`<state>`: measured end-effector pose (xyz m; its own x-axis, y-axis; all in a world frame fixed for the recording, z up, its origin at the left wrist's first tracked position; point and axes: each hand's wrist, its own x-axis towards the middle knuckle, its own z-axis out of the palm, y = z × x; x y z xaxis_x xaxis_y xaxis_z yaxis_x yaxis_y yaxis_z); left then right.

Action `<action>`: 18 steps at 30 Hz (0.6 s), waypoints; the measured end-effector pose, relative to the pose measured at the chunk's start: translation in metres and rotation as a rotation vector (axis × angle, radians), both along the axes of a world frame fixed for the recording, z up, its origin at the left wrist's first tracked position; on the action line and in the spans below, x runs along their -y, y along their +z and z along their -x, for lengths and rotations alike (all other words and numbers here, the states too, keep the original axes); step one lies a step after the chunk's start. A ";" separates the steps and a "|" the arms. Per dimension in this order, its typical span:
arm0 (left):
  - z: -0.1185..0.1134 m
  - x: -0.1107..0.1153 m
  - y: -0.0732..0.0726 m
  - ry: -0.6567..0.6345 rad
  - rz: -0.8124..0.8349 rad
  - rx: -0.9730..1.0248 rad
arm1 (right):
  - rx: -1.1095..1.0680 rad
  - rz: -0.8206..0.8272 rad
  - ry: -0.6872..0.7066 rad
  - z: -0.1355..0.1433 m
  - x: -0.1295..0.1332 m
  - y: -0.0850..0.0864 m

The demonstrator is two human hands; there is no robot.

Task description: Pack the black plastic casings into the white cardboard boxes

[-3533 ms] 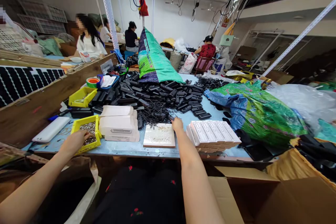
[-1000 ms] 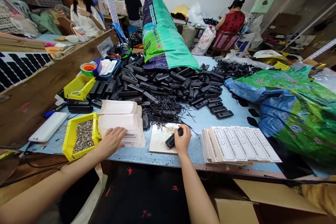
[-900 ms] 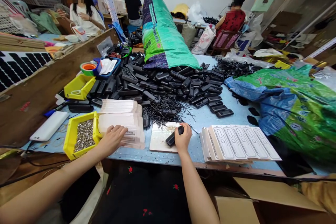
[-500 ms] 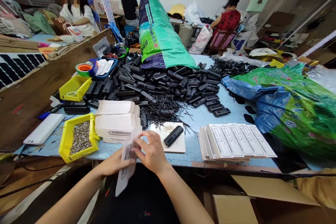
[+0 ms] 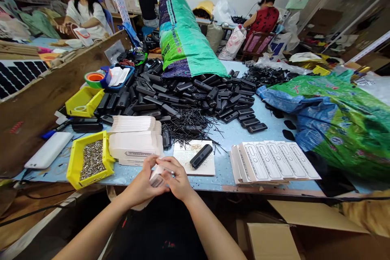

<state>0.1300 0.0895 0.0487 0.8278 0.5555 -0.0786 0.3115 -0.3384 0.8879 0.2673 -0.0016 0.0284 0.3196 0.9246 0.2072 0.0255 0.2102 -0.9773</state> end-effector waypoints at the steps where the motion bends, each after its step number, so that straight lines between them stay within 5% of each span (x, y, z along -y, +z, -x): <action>1: -0.006 0.003 -0.002 0.062 0.033 0.014 | 0.028 -0.028 0.012 0.000 0.001 0.002; 6: -0.017 0.008 -0.001 0.046 0.137 -0.043 | -0.044 0.047 -0.132 0.013 0.005 0.009; 8: -0.015 0.007 -0.004 0.019 0.154 -0.039 | 0.086 0.009 -0.216 0.020 0.008 0.009; 10: -0.011 0.005 -0.010 0.033 0.186 -0.021 | 0.309 -0.038 -0.110 0.014 0.013 0.008; 13: 0.002 -0.005 -0.019 0.212 0.403 0.002 | 0.682 0.092 0.088 -0.027 0.026 0.005; 18: 0.028 -0.027 -0.018 0.448 1.077 0.273 | 1.059 0.441 0.028 -0.108 0.045 0.006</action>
<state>0.1023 0.1161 0.0311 0.6389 0.5552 -0.5325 -0.0308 0.7101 0.7035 0.3750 -0.0466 0.0341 0.1563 0.9876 0.0161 0.8798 -0.1318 -0.4567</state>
